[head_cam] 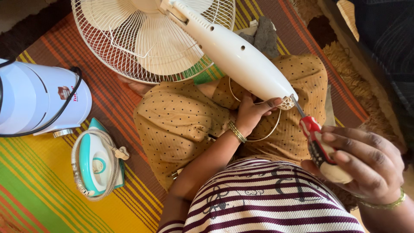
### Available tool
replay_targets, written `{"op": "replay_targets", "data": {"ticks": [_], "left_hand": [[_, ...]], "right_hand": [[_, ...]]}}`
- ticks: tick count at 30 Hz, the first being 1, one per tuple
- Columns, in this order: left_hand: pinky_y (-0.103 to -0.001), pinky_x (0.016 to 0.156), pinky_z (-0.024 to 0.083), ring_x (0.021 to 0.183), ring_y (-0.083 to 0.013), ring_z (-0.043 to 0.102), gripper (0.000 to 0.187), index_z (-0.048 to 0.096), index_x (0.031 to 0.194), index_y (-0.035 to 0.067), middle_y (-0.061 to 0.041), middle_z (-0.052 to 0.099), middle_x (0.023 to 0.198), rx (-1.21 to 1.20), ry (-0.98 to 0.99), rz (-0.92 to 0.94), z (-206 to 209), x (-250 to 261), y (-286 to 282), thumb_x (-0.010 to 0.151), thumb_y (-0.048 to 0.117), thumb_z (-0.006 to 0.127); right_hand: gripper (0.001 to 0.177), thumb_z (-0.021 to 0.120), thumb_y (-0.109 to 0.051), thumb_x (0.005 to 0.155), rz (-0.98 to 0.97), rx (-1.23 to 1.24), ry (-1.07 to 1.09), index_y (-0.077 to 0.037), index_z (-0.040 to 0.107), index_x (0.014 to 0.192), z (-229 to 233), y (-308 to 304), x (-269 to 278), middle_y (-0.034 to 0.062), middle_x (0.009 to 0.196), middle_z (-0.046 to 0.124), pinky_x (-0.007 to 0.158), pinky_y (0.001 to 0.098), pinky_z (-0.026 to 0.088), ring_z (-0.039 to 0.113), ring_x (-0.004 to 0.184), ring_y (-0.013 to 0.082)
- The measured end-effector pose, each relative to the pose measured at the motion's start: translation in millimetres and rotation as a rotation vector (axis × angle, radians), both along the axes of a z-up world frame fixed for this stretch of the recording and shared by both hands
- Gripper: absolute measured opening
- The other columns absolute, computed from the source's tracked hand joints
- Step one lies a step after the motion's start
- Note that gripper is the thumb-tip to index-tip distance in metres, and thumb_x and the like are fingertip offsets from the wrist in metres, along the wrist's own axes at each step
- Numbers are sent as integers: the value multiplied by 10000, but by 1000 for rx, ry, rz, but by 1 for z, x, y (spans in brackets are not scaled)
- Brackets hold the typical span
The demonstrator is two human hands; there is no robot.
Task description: The person sits on a mat and uses a screwdriver to unscrew the casing of a white pedestal fan. They manipulate the fan's neck and base, removing screws and attempting to separate the plastic housing.
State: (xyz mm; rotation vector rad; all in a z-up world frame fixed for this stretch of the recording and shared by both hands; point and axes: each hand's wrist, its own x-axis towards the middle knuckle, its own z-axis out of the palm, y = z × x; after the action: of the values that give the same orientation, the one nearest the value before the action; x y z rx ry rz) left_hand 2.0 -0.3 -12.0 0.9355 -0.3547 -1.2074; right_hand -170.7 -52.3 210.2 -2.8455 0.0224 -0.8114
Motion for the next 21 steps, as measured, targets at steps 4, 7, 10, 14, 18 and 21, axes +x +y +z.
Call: {"op": "replay_targets", "data": {"ticks": [4,7,10,14,18,21], "left_hand": [[-197,567,512,698,-71,642,589,628,1066,25,-21,702,863,-68,8,14,-2,-2,-2,759,447,902],[-202,558,502,678,-66,622,606,614,1075,21,-9,685,839,-79,-4,38,-1,-3,-1,759,448,905],[-200,550,506,671,-60,619,644,585,1112,36,-3,681,847,-80,-7,71,4,-3,-1,740,453,905],[-208,559,517,682,-70,625,654,573,1149,20,-24,689,891,-72,-15,72,9,-1,1,757,428,900],[-212,561,525,710,-74,629,680,543,1212,17,-38,684,956,-48,-2,73,13,-1,1,760,384,895],[-214,552,540,750,-75,654,708,526,1242,25,-39,674,1023,-21,-16,81,14,-1,0,744,373,888]], "right_hand": [[701,885,-224,794,-17,-22,31,16,437,1277,5,-2,-3,203,1067,680,771,437,653,728,985,375],[682,885,-256,808,63,-65,-6,12,457,1267,-2,-2,-8,198,1049,686,764,455,657,737,967,385],[603,742,-196,749,77,-69,75,5,482,1255,-5,4,-17,224,1067,737,765,458,650,768,980,419],[673,843,-208,806,91,88,-34,-42,430,1311,-16,-5,-27,193,1052,689,791,477,635,739,986,385],[735,858,-196,797,56,232,-142,-98,433,1389,-30,-4,-42,175,1073,679,832,542,661,742,1001,365],[734,844,-185,781,55,228,-152,-84,446,1389,-33,-8,-43,198,1076,678,806,517,676,737,979,362]]}}
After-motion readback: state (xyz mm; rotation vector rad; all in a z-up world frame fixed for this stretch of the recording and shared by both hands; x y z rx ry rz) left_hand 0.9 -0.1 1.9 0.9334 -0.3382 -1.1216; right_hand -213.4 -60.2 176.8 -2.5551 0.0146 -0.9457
